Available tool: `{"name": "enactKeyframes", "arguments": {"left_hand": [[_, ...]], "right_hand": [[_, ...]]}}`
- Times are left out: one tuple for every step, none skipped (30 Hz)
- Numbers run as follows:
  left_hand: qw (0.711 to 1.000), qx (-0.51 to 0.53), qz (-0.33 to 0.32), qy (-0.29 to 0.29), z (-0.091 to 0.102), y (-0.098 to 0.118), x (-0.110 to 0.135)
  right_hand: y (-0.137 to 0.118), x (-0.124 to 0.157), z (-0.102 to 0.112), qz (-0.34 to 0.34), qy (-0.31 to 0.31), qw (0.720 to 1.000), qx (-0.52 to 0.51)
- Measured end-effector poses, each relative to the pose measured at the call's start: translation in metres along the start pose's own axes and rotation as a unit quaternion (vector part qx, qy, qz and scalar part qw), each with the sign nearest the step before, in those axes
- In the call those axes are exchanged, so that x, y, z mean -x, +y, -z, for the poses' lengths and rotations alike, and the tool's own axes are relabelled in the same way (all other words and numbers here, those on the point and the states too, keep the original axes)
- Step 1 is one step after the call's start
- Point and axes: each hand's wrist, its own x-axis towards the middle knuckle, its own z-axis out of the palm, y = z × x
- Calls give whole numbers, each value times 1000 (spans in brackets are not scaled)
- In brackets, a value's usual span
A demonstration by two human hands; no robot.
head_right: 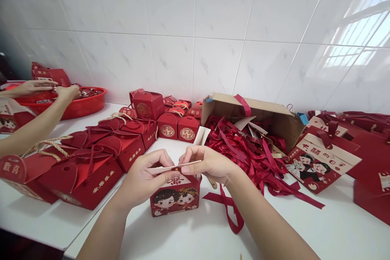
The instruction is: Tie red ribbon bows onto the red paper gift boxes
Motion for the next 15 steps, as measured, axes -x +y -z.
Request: {"name": "enactKeyframes", "arguments": {"left_hand": [[1000,13,6,-2,0,0,1],[1000,19,8,2,0,0,1],[1000,20,4,12,0,0,1],[999,20,-2,26,0,-1,2],[999,17,-9,41,1,-1,1],[998,9,-17,57,1,-1,1],[997,-4,-26,74,1,-1,1],[995,-17,-33,89,2,-1,1],[994,-30,-39,102,2,0,0],[992,-40,-45,112,2,0,0],[991,-44,-50,120,2,1,-1],[990,-41,-55,123,1,2,-1],[990,-34,-58,124,1,2,-1],[990,-25,-62,124,1,2,-2],[990,-18,-65,123,1,2,-2]], "right_hand": [[-4,3,1,-16,-3,999,41],[-9,7,2,-33,-2,995,95],[-13,10,1,-44,4,987,157],[-17,13,-1,-44,13,975,219],[-19,15,-3,-33,27,960,275],[-21,16,-5,-14,44,948,316],[-22,17,-8,4,60,939,338],[-23,17,-9,15,71,936,345],[-24,18,-10,19,77,936,343],[-26,19,-10,14,85,935,344],[-27,20,-9,3,99,930,354],[-30,22,-8,-12,118,921,371],[-34,25,-5,-29,139,910,391],[-38,29,-3,-43,159,899,406],[-42,33,0,-53,169,894,412]]}}
